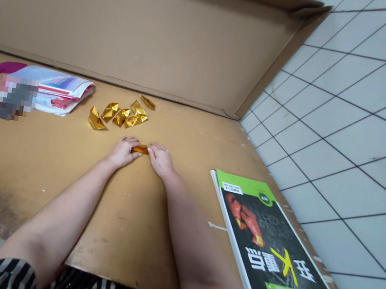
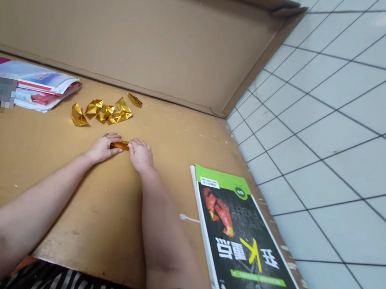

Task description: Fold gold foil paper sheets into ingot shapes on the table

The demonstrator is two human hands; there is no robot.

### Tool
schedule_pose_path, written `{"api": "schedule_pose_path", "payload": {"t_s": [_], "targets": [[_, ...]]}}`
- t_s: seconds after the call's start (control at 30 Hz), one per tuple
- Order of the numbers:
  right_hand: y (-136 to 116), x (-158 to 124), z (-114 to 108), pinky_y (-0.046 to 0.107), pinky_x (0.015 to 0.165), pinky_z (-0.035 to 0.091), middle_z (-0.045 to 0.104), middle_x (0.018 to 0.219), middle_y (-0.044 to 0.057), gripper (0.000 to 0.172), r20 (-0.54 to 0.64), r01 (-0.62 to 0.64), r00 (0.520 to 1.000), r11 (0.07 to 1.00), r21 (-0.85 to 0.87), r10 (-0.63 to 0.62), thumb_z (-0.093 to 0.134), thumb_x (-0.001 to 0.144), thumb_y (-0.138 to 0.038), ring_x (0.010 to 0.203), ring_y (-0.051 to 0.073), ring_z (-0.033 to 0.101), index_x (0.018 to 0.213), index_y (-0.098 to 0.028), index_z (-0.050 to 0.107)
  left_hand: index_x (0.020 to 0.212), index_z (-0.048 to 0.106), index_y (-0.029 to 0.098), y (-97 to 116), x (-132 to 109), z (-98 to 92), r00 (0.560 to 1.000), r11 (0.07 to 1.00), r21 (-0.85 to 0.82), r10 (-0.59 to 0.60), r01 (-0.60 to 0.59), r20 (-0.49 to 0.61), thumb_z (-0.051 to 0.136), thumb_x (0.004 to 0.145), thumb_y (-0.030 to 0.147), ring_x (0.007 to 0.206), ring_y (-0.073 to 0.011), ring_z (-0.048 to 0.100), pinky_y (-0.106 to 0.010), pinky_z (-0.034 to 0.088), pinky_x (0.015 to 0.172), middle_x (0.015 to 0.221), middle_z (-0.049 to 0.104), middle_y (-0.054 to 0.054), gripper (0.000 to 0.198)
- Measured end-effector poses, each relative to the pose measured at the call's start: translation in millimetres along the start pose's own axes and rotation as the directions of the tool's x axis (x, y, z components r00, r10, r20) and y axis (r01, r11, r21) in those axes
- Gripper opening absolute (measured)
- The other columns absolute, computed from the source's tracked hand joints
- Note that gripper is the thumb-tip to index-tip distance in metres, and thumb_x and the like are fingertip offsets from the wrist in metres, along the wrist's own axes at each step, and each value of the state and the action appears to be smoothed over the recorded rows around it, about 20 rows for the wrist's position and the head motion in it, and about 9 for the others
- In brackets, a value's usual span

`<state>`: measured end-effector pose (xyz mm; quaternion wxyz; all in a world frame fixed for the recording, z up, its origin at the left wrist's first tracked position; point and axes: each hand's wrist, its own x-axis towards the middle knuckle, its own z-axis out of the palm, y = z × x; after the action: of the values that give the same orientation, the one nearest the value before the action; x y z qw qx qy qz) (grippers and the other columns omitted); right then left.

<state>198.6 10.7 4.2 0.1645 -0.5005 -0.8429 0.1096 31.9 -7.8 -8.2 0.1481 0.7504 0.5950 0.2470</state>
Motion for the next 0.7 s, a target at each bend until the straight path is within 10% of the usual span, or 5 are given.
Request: {"api": "schedule_pose_path", "payload": {"t_s": [0.33, 0.53, 0.7], "targets": [[-4, -5, -6, 0.037, 0.094, 0.042, 0.072, 0.108, 0.008, 0.026, -0.042, 0.02, 0.999, 0.998, 0.058, -0.018, 0.054, 0.09, -0.035, 0.105, 0.023, 0.062, 0.103, -0.021, 0.071, 0.092, 0.075, 0.02, -4, -1, -3.3, 0.991, 0.982, -0.15, 0.1, -0.113, -0.094, 0.061, 0.083, 0.02, 0.095, -0.0221, 0.066, -0.035, 0.049, 0.092, 0.096, 0.074, -0.007, 0.016], [10, -1, 1, 0.037, 0.089, 0.045, 0.075, 0.093, 0.006, 0.013, -0.135, -0.029, 0.989, 0.971, 0.236, 0.062, 0.063, 0.08, -0.027, 0.093, 0.022, 0.064, 0.085, -0.022, 0.074, 0.078, 0.076, 0.02, -7, -1, 0.9, 0.983, 0.901, -0.433, -0.102, 0.025, -0.155, 0.066, 0.078, 0.02, 0.085, -0.0204, 0.067, -0.032, 0.05, 0.084, 0.086, 0.075, -0.005, 0.01], [20, 2, 5, 0.031, 0.071, 0.048, 0.072, 0.073, 0.001, 0.013, -0.091, -0.109, 0.971, 0.746, 0.657, 0.222, 0.067, 0.07, -0.033, 0.072, 0.018, 0.064, 0.072, -0.02, 0.071, 0.063, 0.073, 0.018, -3, -1, -2.9, 0.947, 0.689, -0.709, -0.306, 0.148, -0.099, 0.073, 0.067, 0.018, 0.064, -0.016, 0.062, -0.025, 0.047, 0.067, 0.062, 0.069, 0.001, 0.004]]}}
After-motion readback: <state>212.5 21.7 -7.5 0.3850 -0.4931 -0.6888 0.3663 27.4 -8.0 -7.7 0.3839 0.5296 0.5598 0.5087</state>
